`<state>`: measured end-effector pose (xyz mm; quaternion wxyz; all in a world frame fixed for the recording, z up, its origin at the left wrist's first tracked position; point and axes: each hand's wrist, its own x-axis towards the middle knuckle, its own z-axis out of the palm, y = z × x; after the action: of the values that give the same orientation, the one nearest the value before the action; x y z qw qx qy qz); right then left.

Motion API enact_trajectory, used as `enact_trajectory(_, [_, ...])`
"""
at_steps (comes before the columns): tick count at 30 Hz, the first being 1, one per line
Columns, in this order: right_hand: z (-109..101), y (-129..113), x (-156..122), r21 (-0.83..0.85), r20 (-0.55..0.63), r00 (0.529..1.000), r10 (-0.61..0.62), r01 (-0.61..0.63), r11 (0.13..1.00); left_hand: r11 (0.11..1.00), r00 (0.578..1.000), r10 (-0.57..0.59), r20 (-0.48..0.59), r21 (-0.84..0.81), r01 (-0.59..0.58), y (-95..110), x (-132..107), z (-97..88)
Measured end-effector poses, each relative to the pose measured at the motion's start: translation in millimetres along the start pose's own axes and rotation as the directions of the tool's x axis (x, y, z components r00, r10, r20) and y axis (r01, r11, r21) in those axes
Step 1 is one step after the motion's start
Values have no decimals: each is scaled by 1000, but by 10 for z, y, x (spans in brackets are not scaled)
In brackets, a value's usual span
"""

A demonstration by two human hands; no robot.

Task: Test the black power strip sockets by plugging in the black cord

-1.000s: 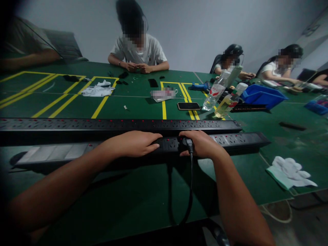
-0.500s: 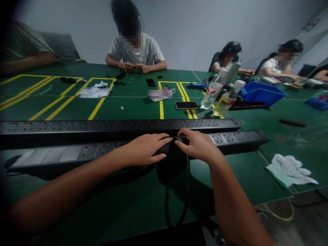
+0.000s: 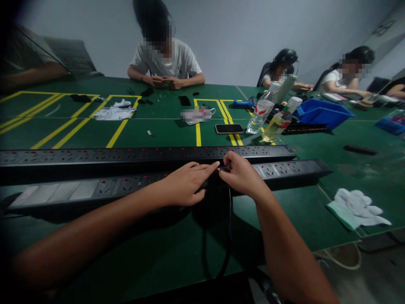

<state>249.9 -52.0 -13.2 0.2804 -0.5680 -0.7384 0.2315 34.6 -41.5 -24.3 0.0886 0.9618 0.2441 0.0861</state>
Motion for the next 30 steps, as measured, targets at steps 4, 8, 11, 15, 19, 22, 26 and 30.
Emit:
enact_trajectory(4, [-42,-69,8,87,-28,999,43,-41,995,1000,1000,-16,-2,-4,16,3,34,-15])
enact_trajectory(8, [-246,-285,-54,357,-209,973,96,-16,934,999,1000,11,11,-34,-11,-9,49,-24])
enact_trajectory(11, [-296,-402,-98,493,-226,967,116,11,870,997,1000,22,7,-76,-22,-46,29,-59])
enact_trajectory(15, [-109,-416,-81,420,-9,998,69,-59,905,985,994,-108,2,-132,107,-132,-9,-90])
enact_trajectory(19, [107,-387,-38,219,16,1000,16,-19,976,959,970,-243,6,-146,242,-185,-22,-59])
enact_trajectory(22, [205,-406,-34,81,-11,1000,19,-18,997,949,964,-266,-6,-178,261,-186,-19,-43])
enact_trajectory(26, [280,-487,-30,-83,-33,999,16,-19,996,932,954,-300,-15,-218,289,-195,-11,-54])
enact_trajectory(30, [312,-518,45,-153,6,1000,-5,6,988,928,955,-297,1,-234,289,-211,-3,-57])
